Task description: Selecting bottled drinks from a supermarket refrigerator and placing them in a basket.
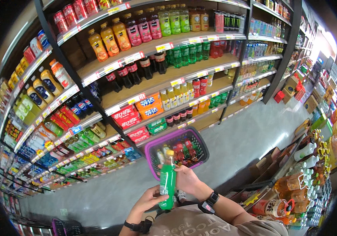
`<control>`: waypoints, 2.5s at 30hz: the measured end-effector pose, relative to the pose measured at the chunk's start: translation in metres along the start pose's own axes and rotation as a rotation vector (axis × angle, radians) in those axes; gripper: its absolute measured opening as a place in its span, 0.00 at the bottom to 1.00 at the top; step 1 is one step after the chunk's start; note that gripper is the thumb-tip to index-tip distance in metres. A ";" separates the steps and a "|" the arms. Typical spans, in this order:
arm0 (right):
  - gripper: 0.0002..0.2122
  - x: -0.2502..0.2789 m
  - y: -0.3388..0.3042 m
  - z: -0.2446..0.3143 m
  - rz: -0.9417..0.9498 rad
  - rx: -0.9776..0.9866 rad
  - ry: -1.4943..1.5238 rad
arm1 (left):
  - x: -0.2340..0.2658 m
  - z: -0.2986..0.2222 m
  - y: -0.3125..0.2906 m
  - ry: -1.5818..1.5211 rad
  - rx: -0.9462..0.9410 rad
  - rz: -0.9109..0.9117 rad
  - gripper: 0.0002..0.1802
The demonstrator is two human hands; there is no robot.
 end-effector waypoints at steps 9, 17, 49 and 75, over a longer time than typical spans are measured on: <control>0.28 -0.024 -0.042 -0.001 -0.001 0.055 -0.148 | -0.038 0.000 -0.007 0.165 -0.114 0.003 0.25; 0.28 -0.040 -0.049 -0.024 0.005 0.067 -0.194 | -0.047 0.005 -0.033 0.154 -0.133 -0.038 0.27; 0.30 -0.083 0.001 -0.097 -0.014 -0.092 -0.250 | -0.010 0.016 -0.130 -0.098 -0.212 -0.046 0.28; 0.27 -0.074 0.076 -0.246 0.042 -0.387 -0.481 | 0.060 0.118 -0.264 -0.242 -0.246 -0.217 0.21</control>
Point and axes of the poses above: each hand's wrist, its own y-axis towards the middle knuckle, its own x-axis out of the back of the hand, z = x × y, the point moved 4 cm from there along y, towards the middle knuckle, and after that the axes turned 10 degrees about z, right-handed, at the moved point
